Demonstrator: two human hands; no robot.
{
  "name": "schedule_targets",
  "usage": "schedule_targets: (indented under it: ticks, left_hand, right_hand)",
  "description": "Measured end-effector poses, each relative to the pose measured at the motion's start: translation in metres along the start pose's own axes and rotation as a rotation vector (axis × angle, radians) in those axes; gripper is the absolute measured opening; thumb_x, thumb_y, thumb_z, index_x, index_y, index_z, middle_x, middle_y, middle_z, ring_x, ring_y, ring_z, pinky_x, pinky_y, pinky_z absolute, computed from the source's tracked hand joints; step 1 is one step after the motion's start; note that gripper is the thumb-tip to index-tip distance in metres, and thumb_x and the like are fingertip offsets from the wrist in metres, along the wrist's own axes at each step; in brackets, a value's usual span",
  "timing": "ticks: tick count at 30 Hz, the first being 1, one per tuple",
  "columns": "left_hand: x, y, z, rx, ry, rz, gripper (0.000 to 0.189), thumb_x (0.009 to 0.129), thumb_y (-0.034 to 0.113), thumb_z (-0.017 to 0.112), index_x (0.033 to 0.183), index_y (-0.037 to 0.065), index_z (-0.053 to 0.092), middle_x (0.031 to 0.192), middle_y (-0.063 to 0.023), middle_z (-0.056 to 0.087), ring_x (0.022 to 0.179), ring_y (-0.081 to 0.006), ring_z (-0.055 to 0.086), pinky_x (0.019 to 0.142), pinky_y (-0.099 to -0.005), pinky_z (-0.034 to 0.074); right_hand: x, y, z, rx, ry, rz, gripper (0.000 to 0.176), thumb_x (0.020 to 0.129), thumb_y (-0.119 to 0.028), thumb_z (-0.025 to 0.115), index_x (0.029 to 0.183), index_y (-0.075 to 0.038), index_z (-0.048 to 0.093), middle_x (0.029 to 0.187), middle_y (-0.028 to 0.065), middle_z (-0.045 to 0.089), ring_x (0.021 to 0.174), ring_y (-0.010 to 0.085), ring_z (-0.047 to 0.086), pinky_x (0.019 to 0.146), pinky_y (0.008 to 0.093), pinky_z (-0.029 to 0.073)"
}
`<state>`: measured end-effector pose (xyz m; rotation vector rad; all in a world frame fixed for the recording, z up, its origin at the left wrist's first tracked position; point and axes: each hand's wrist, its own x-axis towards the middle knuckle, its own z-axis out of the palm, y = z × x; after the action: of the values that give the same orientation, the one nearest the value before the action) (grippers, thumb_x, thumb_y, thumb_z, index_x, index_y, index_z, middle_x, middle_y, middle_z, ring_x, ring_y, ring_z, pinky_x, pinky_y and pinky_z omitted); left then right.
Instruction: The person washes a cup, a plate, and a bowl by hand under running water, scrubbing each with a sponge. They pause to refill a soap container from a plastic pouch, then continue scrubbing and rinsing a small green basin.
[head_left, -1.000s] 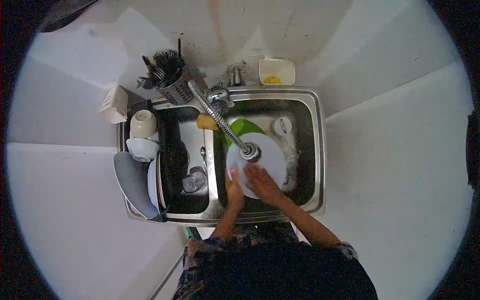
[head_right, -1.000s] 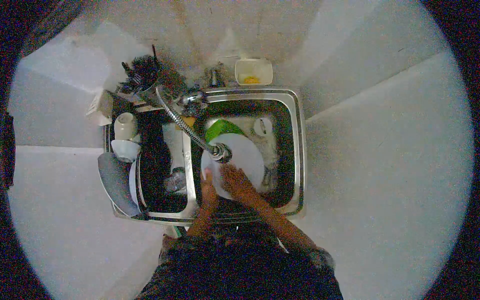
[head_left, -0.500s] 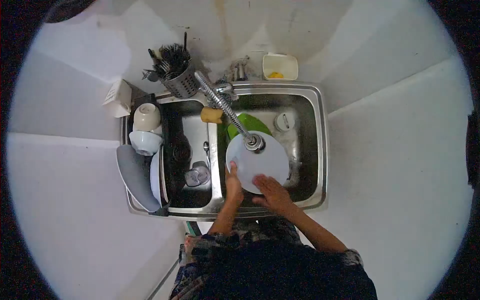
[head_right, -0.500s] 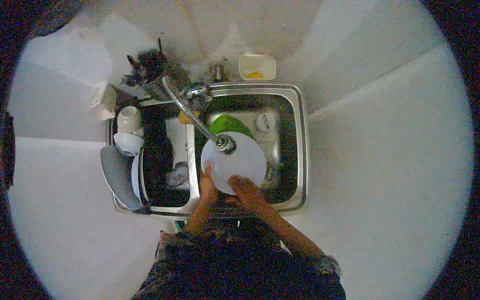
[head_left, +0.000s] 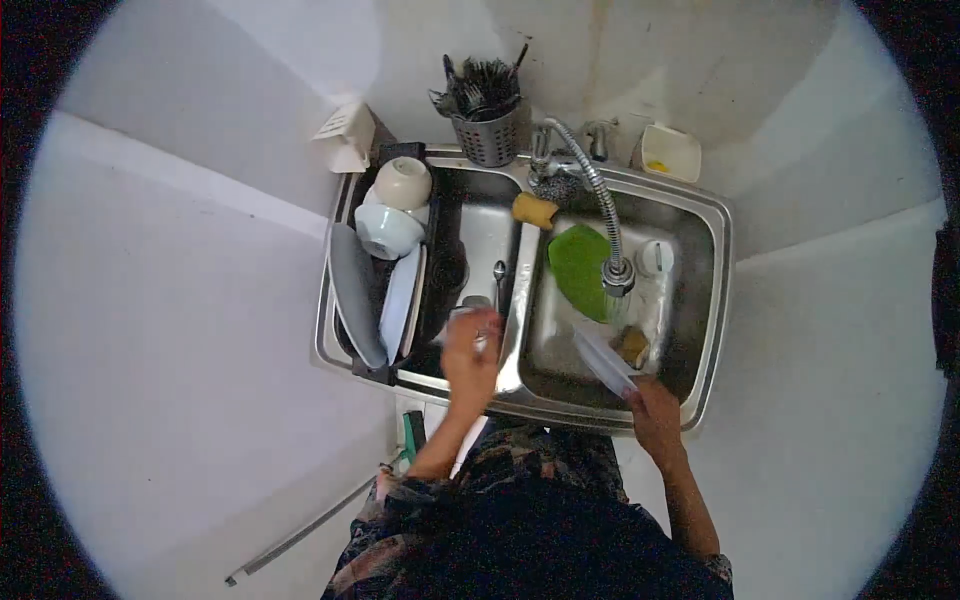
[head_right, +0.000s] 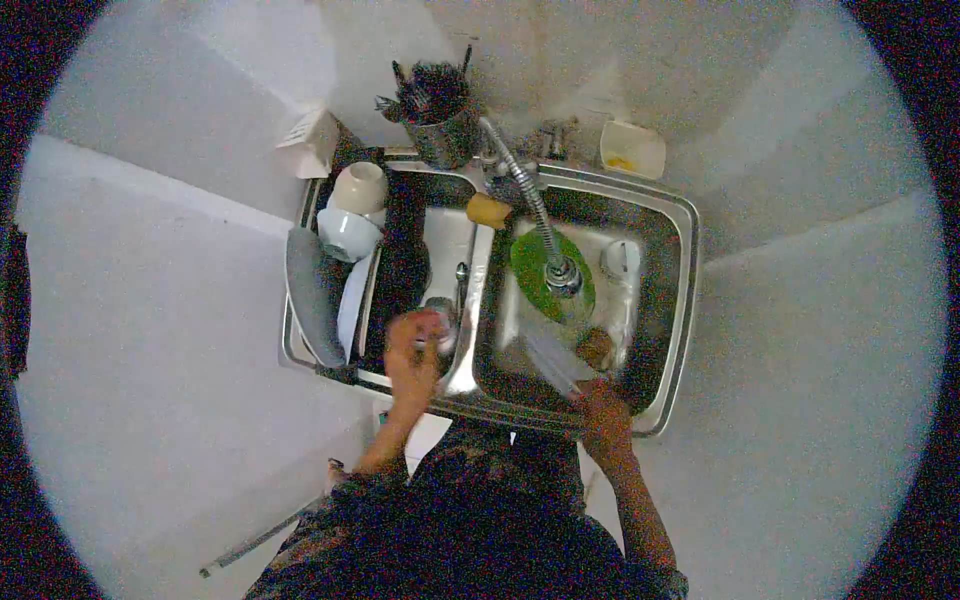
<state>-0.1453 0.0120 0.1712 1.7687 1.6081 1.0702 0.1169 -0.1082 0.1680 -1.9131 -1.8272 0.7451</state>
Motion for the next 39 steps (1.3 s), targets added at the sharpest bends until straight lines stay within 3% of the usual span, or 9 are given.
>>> schedule_targets:
  ticks: [4,6,10,12,15,16,26,33,39]
  left_hand:
    - [0.026,-0.019,-0.065,0.399,0.218,0.174,0.016,0.079,0.011,0.061,0.093,0.004,0.059,0.109,-0.0123,0.057,0.102,-0.0314,0.050,0.091,-0.0416,0.037]
    - [0.030,-0.023,-0.082,0.521,0.316,0.196,0.019,0.079,0.015,0.062,0.095,0.004,0.059,0.112,-0.0114,0.056,0.105,-0.0304,0.049,0.093,-0.0420,0.035]
    - [0.030,-0.043,-0.083,0.531,0.111,0.153,0.042,0.073,0.014,0.066,0.112,0.005,0.053,0.123,-0.0158,0.048,0.117,-0.0361,0.040,0.098,-0.0438,0.032]
    - [0.037,-0.049,-0.077,0.567,-0.046,0.217,0.059,0.072,0.013,0.067,0.126,0.007,0.044,0.128,-0.0177,0.043,0.121,-0.0376,0.036,0.101,-0.0453,0.031]
    - [0.040,-0.069,-0.080,0.555,-0.107,0.143,0.065,0.072,0.010,0.062,0.132,0.008,0.037,0.131,-0.0203,0.040,0.122,-0.0372,0.037,0.101,-0.0442,0.032]
    - [0.039,-0.074,-0.082,0.478,-0.132,0.043,0.063,0.073,0.008,0.060,0.132,0.008,0.038,0.131,-0.0208,0.040,0.121,-0.0369,0.039,0.100,-0.0432,0.033]
    - [0.039,-0.091,-0.102,0.413,-0.107,0.047,0.057,0.079,0.006,0.055,0.133,0.003,0.036,0.136,-0.0223,0.036,0.127,-0.0368,0.033,0.102,-0.0413,0.031]
    - [0.038,-0.095,-0.098,0.314,-0.085,0.046,0.054,0.081,0.006,0.054,0.132,0.002,0.037,0.136,-0.0232,0.035,0.129,-0.0379,0.030,0.105,-0.0419,0.026]
    - [0.039,-0.099,-0.103,0.298,-0.061,0.013,0.055,0.080,0.006,0.054,0.132,0.003,0.038,0.137,-0.0220,0.035,0.129,-0.0369,0.030,0.105,-0.0425,0.025]
  right_hand:
    - [0.018,-0.060,-0.015,0.241,-0.018,0.245,0.030,0.086,-0.022,0.057,0.104,0.001,0.054,0.086,0.0202,0.059,0.079,0.0303,0.060,0.073,0.0379,0.045]
    - [0.029,-0.075,-0.008,0.348,0.252,0.249,0.033,0.085,-0.020,0.059,0.110,0.000,0.054,0.095,0.0151,0.060,0.087,0.0217,0.058,0.077,0.0341,0.044]
    - [0.074,-0.105,0.041,0.692,0.288,0.368,0.036,0.084,-0.018,0.061,0.115,-0.001,0.052,0.105,0.0099,0.058,0.094,0.0169,0.054,0.081,0.0324,0.043]
    - [0.096,-0.129,0.066,1.547,0.289,0.436,0.036,0.085,-0.016,0.060,0.117,-0.002,0.050,0.111,0.0070,0.055,0.098,0.0162,0.052,0.085,0.0310,0.042]
    - [0.110,-0.136,0.096,1.667,0.230,0.405,0.036,0.086,-0.013,0.058,0.119,-0.001,0.048,0.111,0.0063,0.055,0.099,0.0163,0.052,0.088,0.0314,0.041]
    - [0.112,-0.140,0.103,1.669,0.232,0.405,0.036,0.086,-0.013,0.058,0.119,-0.001,0.048,0.111,0.0063,0.055,0.099,0.0163,0.052,0.088,0.0314,0.041]
    - [0.117,-0.166,0.154,1.455,0.161,0.451,0.029,0.089,-0.013,0.054,0.114,0.000,0.048,0.107,0.0098,0.056,0.096,0.0175,0.053,0.088,0.0305,0.041]
    - [0.134,-0.190,0.202,1.091,0.033,0.314,0.024,0.089,-0.012,0.052,0.108,0.001,0.052,0.098,0.0045,0.058,0.088,0.0108,0.050,0.080,0.0259,0.040]
    - [0.140,-0.212,0.209,1.048,0.059,0.186,0.026,0.085,-0.009,0.053,0.109,0.001,0.050,0.101,0.0096,0.060,0.089,0.0173,0.055,0.082,0.0301,0.042]
